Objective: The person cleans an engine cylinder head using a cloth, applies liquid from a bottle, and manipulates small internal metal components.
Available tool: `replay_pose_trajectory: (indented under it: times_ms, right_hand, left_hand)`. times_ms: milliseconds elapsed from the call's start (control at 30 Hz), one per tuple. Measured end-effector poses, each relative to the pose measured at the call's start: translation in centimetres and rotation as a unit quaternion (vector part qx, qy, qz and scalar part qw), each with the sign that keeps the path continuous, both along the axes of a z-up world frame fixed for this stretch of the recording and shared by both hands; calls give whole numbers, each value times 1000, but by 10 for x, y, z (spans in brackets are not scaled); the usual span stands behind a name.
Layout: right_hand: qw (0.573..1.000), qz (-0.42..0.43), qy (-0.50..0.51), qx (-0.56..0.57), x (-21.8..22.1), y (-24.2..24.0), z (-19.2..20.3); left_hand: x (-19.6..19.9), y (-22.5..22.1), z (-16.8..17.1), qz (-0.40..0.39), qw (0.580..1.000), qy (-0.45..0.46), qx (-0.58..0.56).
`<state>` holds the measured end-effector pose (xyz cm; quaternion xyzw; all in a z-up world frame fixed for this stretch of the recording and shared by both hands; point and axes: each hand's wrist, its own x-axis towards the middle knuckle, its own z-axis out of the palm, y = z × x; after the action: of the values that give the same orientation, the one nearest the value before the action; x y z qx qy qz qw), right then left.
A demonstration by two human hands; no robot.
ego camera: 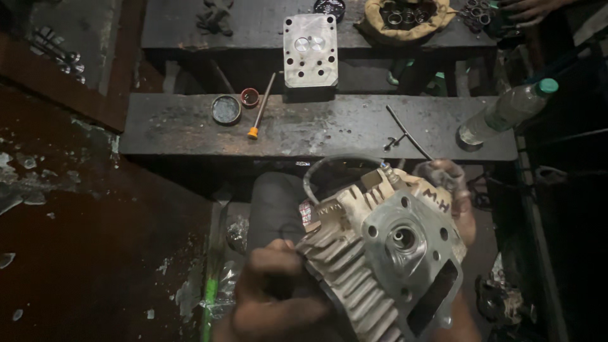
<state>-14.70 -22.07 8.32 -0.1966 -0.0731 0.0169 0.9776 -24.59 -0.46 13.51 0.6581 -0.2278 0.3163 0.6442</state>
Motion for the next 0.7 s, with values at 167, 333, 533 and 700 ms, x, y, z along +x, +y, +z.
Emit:
replay_pose_trajectory:
  times_ms: [167, 333, 533, 700]
  right_hand:
    - [995, -24, 67, -73, -7, 3, 5]
    - [1000, -9, -7, -11, -13, 14, 5]
    - [995, -83, -48, -31, -14, 7, 6]
    - [959, -178, -81, -203, -21, -23, 7]
  left_hand:
    - [3, 4, 26, -5, 999, 24, 36]
    - [15, 1, 41, 13, 998, 64, 4]
    - [20, 12, 28, 55, 994, 91, -2]
    - [24, 15, 30, -27, 949, 219, -224]
